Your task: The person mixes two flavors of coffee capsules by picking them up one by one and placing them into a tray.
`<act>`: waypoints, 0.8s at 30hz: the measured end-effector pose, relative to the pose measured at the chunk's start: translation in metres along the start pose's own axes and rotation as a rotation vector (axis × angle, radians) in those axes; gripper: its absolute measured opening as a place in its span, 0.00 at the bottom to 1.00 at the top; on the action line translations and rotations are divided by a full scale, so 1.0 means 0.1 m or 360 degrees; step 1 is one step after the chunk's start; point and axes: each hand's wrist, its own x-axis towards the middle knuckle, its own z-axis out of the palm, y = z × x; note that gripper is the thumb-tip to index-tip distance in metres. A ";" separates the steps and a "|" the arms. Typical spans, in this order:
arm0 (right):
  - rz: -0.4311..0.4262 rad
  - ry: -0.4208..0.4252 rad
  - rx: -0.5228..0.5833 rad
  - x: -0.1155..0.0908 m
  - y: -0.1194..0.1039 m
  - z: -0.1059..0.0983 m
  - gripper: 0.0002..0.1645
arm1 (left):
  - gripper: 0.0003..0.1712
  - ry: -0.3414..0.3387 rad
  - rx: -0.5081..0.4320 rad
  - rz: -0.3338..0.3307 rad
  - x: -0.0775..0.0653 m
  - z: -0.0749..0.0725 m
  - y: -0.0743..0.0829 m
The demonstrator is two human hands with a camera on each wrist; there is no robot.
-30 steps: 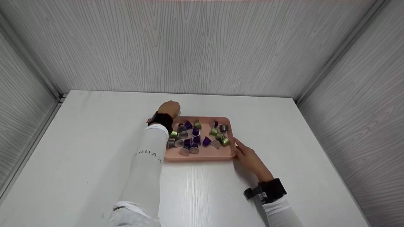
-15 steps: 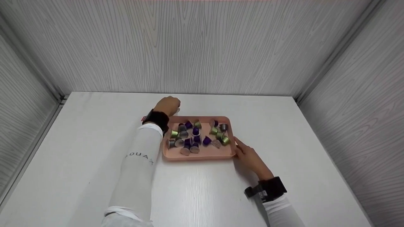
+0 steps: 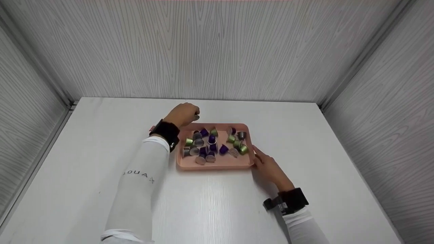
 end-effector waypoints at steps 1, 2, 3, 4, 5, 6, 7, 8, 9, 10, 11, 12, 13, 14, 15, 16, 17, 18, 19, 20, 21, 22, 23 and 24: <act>0.0004 0.0003 -0.0005 0.01 0.00 0.00 0.31 | 0.13 0.0009 0.0000 0.0007 0.00 0.00 0.00; 0.0012 0.0004 -0.0010 0.02 -0.01 0.01 0.31 | 0.13 0.0018 -0.0003 0.0016 -0.01 0.00 0.00; 0.0024 0.0008 -0.0014 0.02 -0.01 0.01 0.31 | 0.13 0.0025 -0.0008 0.0021 -0.02 0.00 0.00; 0.0026 0.0013 -0.0021 0.03 -0.02 0.01 0.30 | 0.13 0.0034 -0.0010 0.0030 -0.03 0.00 0.00; 0.0027 0.0012 -0.0026 0.04 -0.02 0.01 0.30 | 0.13 0.0041 -0.0015 0.0039 -0.04 0.01 0.00; 0.0027 0.0014 -0.0029 0.04 -0.02 0.01 0.30 | 0.13 0.0045 -0.0023 0.0045 -0.05 0.01 0.00; 0.0023 0.0013 -0.0028 0.05 -0.03 0.01 0.30 | 0.13 0.0052 -0.0025 0.0049 -0.05 0.02 0.00; 0.0017 0.0011 -0.0025 0.05 -0.03 0.01 0.30 | 0.13 0.0052 -0.0032 0.0052 -0.06 0.03 0.01; 0.0007 0.0010 -0.0023 0.05 -0.03 0.01 0.30 | 0.13 0.0053 -0.0041 0.0057 -0.07 0.04 0.01; -0.0004 0.0007 -0.0027 0.06 -0.03 0.01 0.30 | 0.13 0.0051 -0.0048 0.0062 -0.08 0.05 0.02; -0.0014 0.0005 -0.0034 0.06 -0.03 0.01 0.30 | 0.14 0.0044 -0.0055 0.0062 -0.08 0.06 0.04; -0.0019 0.0004 -0.0035 0.06 -0.04 0.02 0.30 | 0.14 0.0034 -0.0063 0.0058 -0.09 0.07 0.05; -0.0023 0.0000 -0.0040 0.07 -0.04 0.02 0.30 | 0.14 0.0021 -0.0071 0.0052 -0.10 0.08 0.07; -0.0024 0.0000 -0.0041 0.07 -0.04 0.02 0.30 | 0.14 0.0008 -0.0082 0.0044 -0.11 0.09 0.09; -0.0025 -0.0001 -0.0044 0.07 -0.04 0.02 0.30 | 0.14 -0.0001 -0.0089 0.0042 -0.12 0.10 0.11; -0.0025 -0.0001 -0.0048 0.07 -0.04 0.02 0.30 | 0.14 -0.0010 -0.0086 0.0037 -0.13 0.10 0.14; -0.0023 -0.0002 -0.0044 0.08 -0.04 0.02 0.30 | 0.14 -0.0017 -0.0082 0.0033 -0.14 0.11 0.16; -0.0020 -0.0006 -0.0027 0.08 -0.05 0.02 0.31 | 0.14 -0.0017 -0.0088 0.0033 -0.15 0.12 0.18; -0.0019 -0.0006 -0.0015 0.08 -0.05 0.02 0.31 | 0.14 -0.0012 -0.0091 0.0038 -0.15 0.13 0.21; -0.0016 -0.0007 -0.0003 0.08 -0.06 0.02 0.31 | 0.14 -0.0002 -0.0090 0.0048 -0.16 0.13 0.23; -0.0015 -0.0009 0.0004 0.08 -0.06 0.02 0.31 | 0.14 0.0010 -0.0091 0.0063 -0.16 0.14 0.25; -0.0015 -0.0009 0.0010 0.08 -0.06 0.01 0.31 | 0.14 0.0018 -0.0097 0.0070 -0.17 0.15 0.27; -0.0014 -0.0012 0.0011 0.08 -0.06 0.01 0.31 | 0.14 0.0027 -0.0106 0.0078 -0.17 0.16 0.29; -0.0013 -0.0012 0.0014 0.08 -0.06 0.01 0.31 | 0.14 0.0035 -0.0121 0.0088 -0.18 0.17 0.31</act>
